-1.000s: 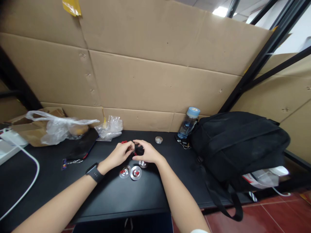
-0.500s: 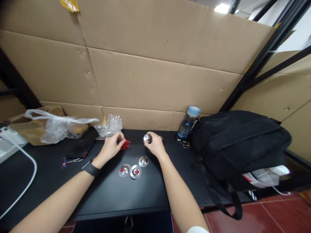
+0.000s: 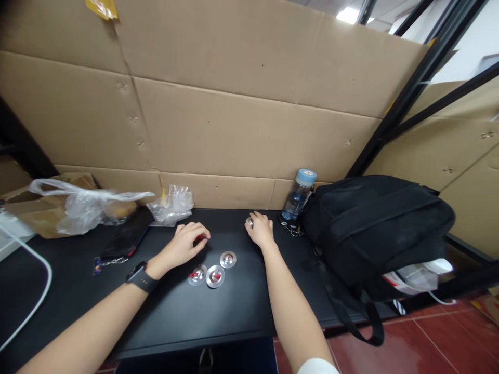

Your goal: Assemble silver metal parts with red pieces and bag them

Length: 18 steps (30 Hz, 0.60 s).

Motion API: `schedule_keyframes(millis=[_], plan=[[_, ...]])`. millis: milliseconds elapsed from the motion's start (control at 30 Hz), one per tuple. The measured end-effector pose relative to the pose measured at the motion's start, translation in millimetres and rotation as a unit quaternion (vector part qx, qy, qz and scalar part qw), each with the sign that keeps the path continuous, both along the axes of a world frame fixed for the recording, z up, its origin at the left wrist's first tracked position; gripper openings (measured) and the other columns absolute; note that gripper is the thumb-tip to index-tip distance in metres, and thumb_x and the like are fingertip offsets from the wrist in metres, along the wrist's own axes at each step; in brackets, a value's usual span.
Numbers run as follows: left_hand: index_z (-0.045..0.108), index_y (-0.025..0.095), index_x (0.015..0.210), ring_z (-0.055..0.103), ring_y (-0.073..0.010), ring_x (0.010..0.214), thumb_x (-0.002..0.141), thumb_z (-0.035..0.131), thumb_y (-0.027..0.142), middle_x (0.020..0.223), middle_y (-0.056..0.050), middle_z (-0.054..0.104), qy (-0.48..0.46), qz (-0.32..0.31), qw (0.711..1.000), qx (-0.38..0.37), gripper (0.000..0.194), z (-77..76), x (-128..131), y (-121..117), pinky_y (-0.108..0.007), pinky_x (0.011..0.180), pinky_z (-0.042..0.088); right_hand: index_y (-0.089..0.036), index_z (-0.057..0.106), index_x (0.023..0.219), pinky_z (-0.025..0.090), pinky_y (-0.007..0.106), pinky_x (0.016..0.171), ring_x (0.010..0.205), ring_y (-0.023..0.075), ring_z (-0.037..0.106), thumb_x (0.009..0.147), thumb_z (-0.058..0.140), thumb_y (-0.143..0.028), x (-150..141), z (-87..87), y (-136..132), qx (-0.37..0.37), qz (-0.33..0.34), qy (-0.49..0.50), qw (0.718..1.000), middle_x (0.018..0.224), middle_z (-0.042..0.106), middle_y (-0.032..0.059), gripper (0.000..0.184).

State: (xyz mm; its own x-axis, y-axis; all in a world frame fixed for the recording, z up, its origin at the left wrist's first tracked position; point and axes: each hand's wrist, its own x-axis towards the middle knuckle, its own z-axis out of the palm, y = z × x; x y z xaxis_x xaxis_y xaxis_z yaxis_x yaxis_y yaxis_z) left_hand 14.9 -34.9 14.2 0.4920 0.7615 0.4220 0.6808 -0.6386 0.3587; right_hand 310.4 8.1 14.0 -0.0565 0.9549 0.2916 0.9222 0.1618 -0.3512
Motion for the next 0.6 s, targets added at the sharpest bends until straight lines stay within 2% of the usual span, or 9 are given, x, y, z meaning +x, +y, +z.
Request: schedule_keyframes(millis=[67, 100, 167, 233, 333, 433, 500, 600], plan=[[0.064, 0.026, 0.098, 0.057, -0.0221, 0.100, 0.092, 0.051, 0.019, 0.102, -0.002, 0.068, -0.006, 0.013, 1.000, 0.004, 0.015, 0.9, -0.8, 0.4, -0.037, 0.086, 0.031, -0.025, 0.069, 0.125, 0.044, 0.042, 0.098, 0.117, 0.0268, 0.057, 0.083, 0.073, -0.026, -0.9, 10.6, -6.7, -0.007, 0.104, 0.023, 0.994, 0.128, 0.065, 0.0108, 0.041], [0.064, 0.026, 0.098, 0.057, -0.0222, 0.100, 0.092, 0.051, 0.019, 0.102, -0.002, 0.068, -0.008, 0.019, 1.000, 0.004, 0.016, 1.3, -2.0, 1.4, -0.037, 0.086, 0.030, -0.026, 0.072, 0.120, 0.047, 0.036, 0.092, 0.106, 0.0229, 0.061, 0.079, 0.077, -0.025, -2.1, 15.4, -10.3, -0.048, 0.187, 0.042, 0.980, 0.118, 0.068, 0.0082, 0.041], [0.065, 0.026, 0.097, 0.058, -0.0222, 0.100, 0.092, 0.051, 0.018, 0.102, -0.002, 0.068, -0.009, 0.022, 1.000, -0.001, 0.016, 1.6, -5.1, 3.7, -0.037, 0.086, 0.031, -0.026, 0.076, 0.112, 0.050, 0.027, 0.076, 0.085, 0.0171, 0.064, 0.073, 0.083, -0.029, -7.0, 21.7, -17.2, -0.161, 0.334, 0.072, 0.926, 0.100, 0.070, 0.0034, 0.040], [0.065, 0.025, 0.096, 0.059, -0.0219, 0.099, 0.091, 0.052, 0.018, 0.101, -0.002, 0.068, -0.009, 0.017, 1.000, -0.009, 0.016, 1.5, -7.2, 5.4, -0.036, 0.086, 0.032, -0.024, 0.080, 0.099, 0.048, 0.022, 0.064, 0.073, 0.0142, 0.062, 0.071, 0.085, -0.034, -15.0, 23.2, -22.6, -0.218, 0.401, 0.089, 0.885, 0.086, 0.069, 0.0011, 0.030], [0.066, 0.025, 0.095, 0.060, -0.0213, 0.096, 0.092, 0.051, 0.019, 0.097, -0.001, 0.070, -0.002, 0.008, 1.000, -0.021, 0.016, 1.5, -6.8, 4.6, -0.036, 0.085, 0.032, -0.020, 0.080, 0.083, 0.045, 0.021, 0.059, 0.063, 0.0122, 0.059, 0.079, 0.079, -0.035, -28.0, 21.6, -28.1, -0.209, 0.408, 0.120, 0.881, 0.076, 0.068, 0.0008, 0.016], [0.068, 0.026, 0.094, 0.061, -0.0213, 0.094, 0.093, 0.051, 0.021, 0.095, -0.001, 0.072, 0.010, -0.011, 0.999, -0.034, 0.018, 1.7, -4.1, 1.2, -0.037, 0.086, 0.032, -0.020, 0.078, 0.088, 0.048, 0.022, 0.063, 0.067, 0.0124, 0.060, 0.082, 0.076, -0.031, -35.9, 22.4, -32.6, -0.168, 0.402, 0.143, 0.889, 0.083, 0.070, 0.0017, 0.013], [0.069, 0.026, 0.093, 0.061, -0.0212, 0.094, 0.093, 0.051, 0.022, 0.095, -0.001, 0.074, 0.012, -0.019, 0.999, -0.040, 0.018, 1.9, -2.8, -0.6, -0.037, 0.087, 0.031, -0.022, 0.078, 0.095, 0.048, 0.021, 0.064, 0.068, 0.0119, 0.059, 0.075, 0.080, -0.024, -37.8, 24.3, -35.5, -0.157, 0.410, 0.117, 0.891, 0.088, 0.070, 0.0013, 0.020], [0.070, 0.027, 0.093, 0.062, -0.0213, 0.095, 0.093, 0.052, 0.022, 0.095, 0.000, 0.074, 0.009, -0.011, 0.999, -0.040, 0.018, 2.4, -3.0, -0.8, -0.037, 0.087, 0.031, -0.024, 0.078, 0.100, 0.046, 0.019, 0.062, 0.066, 0.0109, 0.059, 0.070, 0.083, -0.020, -38.2, 26.1, -38.4, -0.189, 0.421, 0.071, 0.884, 0.085, 0.069, -0.0007, 0.030]])
